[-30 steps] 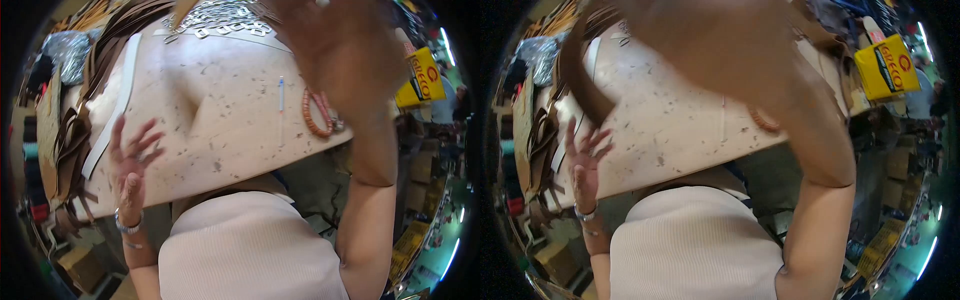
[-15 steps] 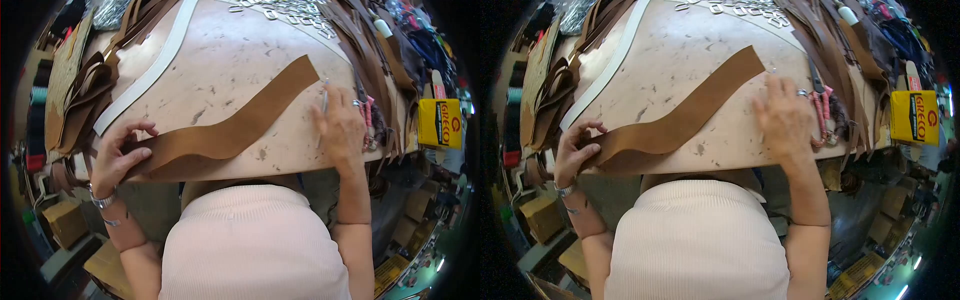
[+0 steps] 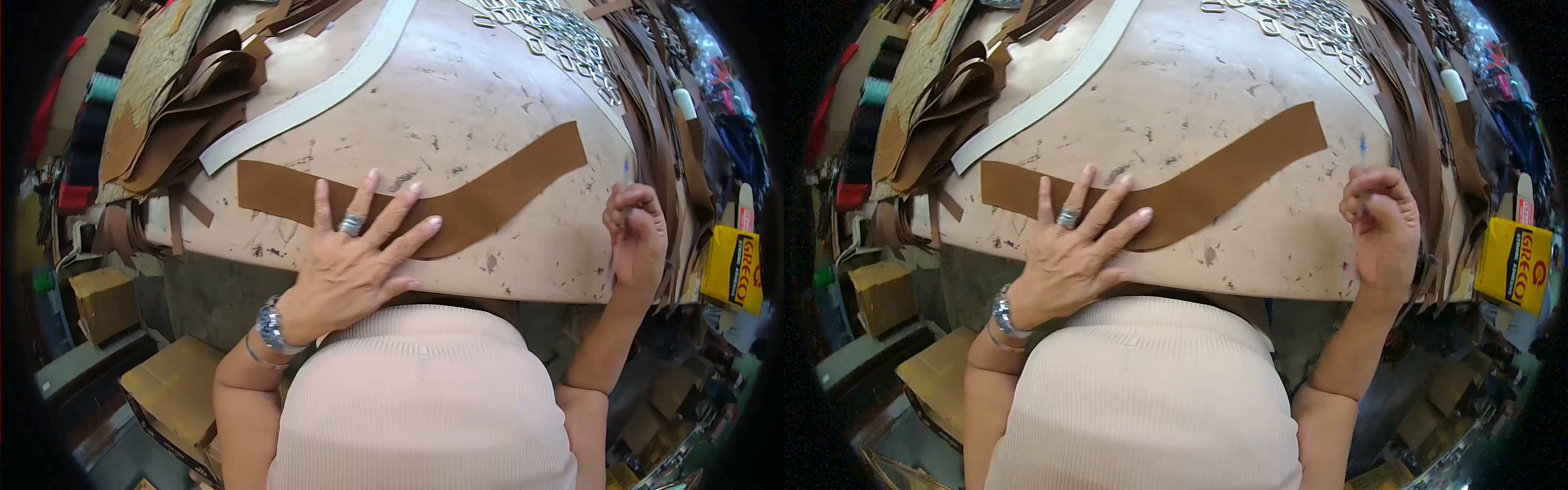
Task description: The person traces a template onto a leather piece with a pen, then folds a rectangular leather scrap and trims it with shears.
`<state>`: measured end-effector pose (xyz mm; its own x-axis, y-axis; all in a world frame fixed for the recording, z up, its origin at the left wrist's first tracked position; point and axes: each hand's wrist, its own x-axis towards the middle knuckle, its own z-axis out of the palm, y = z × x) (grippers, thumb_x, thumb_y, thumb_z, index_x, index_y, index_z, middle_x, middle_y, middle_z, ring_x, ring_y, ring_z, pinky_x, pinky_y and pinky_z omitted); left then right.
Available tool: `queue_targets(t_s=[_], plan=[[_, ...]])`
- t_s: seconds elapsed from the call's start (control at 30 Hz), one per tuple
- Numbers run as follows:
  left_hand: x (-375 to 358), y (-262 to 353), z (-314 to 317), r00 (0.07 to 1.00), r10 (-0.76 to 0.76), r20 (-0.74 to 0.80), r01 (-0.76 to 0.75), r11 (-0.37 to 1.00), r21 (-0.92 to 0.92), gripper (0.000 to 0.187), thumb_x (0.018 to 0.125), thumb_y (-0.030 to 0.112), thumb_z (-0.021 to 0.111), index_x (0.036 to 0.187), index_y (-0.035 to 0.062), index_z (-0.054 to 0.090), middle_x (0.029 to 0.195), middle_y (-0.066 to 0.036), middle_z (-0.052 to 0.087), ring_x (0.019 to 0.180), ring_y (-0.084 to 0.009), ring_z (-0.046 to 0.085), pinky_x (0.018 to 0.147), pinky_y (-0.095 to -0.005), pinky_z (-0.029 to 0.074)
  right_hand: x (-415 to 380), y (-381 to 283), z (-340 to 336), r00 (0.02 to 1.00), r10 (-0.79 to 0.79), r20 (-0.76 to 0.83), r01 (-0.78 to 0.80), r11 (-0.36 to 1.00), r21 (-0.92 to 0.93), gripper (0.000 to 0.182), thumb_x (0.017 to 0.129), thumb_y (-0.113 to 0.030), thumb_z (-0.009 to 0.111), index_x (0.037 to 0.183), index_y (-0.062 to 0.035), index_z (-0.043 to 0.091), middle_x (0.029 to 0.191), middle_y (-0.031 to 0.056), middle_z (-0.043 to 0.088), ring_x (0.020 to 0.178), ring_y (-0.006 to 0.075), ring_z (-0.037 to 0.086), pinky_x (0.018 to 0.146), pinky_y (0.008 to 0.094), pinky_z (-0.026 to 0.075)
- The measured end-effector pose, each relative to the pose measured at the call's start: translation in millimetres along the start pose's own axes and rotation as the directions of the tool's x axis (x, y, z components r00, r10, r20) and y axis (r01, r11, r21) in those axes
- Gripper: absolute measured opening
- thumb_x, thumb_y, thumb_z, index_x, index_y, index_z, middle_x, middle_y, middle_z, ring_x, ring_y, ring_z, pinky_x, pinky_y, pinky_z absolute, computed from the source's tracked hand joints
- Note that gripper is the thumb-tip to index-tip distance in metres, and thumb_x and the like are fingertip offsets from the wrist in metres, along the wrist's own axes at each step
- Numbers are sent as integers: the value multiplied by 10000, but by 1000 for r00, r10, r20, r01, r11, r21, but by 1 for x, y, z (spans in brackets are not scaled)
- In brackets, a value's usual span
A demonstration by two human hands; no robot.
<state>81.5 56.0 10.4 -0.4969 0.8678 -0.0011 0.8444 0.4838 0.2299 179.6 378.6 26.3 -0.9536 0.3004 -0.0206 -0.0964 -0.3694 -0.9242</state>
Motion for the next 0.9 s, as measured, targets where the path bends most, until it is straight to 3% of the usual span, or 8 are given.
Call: queue_targets(t_s=[0.03, 0.13, 0.27, 0.3, 0.33, 0.4, 0.5, 0.9], plan=[[2, 1, 0, 999, -6, -36, 6, 1000, 2, 602, 760, 465, 584, 1300, 231, 455, 1424, -48, 323, 1313, -306, 280, 1015, -643, 104, 4, 1, 5, 998, 46, -47, -34, 971, 239, 156, 780, 36, 538, 935, 15, 534, 850, 112, 492, 708, 127, 459, 615, 239, 402], [11, -9, -16, 1000, -6, -4, 6, 998, 61, 513, 825, 472, 491, 1270, 217, 486, 1400, -72, 367, 1302, -291, 316, 1039, -606, 107, 17, 16, 20, 997, 72, 8, -68, 887, 456, 236, 790, 15, 555, 1019, 15, 497, 882, 106, 477, 723, 126, 455, 623, 236, 409], [29, -62, -31, 913, -292, -284, 321, 945, 61, 359, 792, 149, 602, 1142, 88, 556, 1239, -107, 507, 1120, -324, 484, 914, -393, 415, 19, 35, 56, 999, -31, -30, 35, 991, 133, 263, 785, 5, 597, 1029, -24, 504, 903, 52, 499, 755, 111, 481, 658, 243, 422], [32, -81, -29, 899, -297, -321, 350, 929, 120, 330, 804, 140, 592, 1123, 65, 553, 1183, -121, 526, 1071, -328, 506, 884, -387, 429, 15, 37, 54, 998, -55, -42, 42, 966, -257, 265, 770, 4, 609, 1010, -44, 508, 891, 56, 519, 774, 129, 500, 721, 283, 421], [33, -92, -28, 882, -286, -374, 344, 934, 95, 300, 817, 119, 576, 1110, 57, 549, 1143, -125, 540, 1016, -319, 534, 843, -378, 445, 12, 38, 56, 979, -179, 94, 201, 815, -544, 274, 750, 3, 622, 1000, -44, 521, 913, 69, 534, 804, 147, 518, 742, 300, 428], [35, -101, -25, 860, -300, -413, 330, 944, 1, 264, 810, 61, 576, 1075, 60, 571, 1066, -115, 577, 952, -306, 562, 807, -369, 444, 11, 38, 63, 868, -237, 437, 487, 225, -844, 292, 709, 2, 649, 978, -43, 546, 958, 95, 564, 862, 181, 554, 786, 335, 441], [38, -99, -27, 851, -301, -430, 316, 948, -37, 294, 783, 31, 599, 1075, 49, 574, 1035, -117, 578, 932, -296, 563, 805, -357, 444, 9, 41, 71, 801, -149, 580, 588, 8, -809, 251, 732, -70, 635, 959, -48, 530, 1024, 124, 542, 1013, 289, 535, 878, 397, 419], [37, -111, -33, 873, -107, -477, 119, 993, -4, 370, 664, 52, 698, 1017, 75, 589, 1005, -88, 562, 885, -276, 562, 774, -354, 455, 20, 38, 47, 908, -216, 359, 370, 8, -929, 322, 750, -85, 652, 1037, -32, 517, 1156, 158, 524, 1118, 339, 477, 966, 426, 366]])
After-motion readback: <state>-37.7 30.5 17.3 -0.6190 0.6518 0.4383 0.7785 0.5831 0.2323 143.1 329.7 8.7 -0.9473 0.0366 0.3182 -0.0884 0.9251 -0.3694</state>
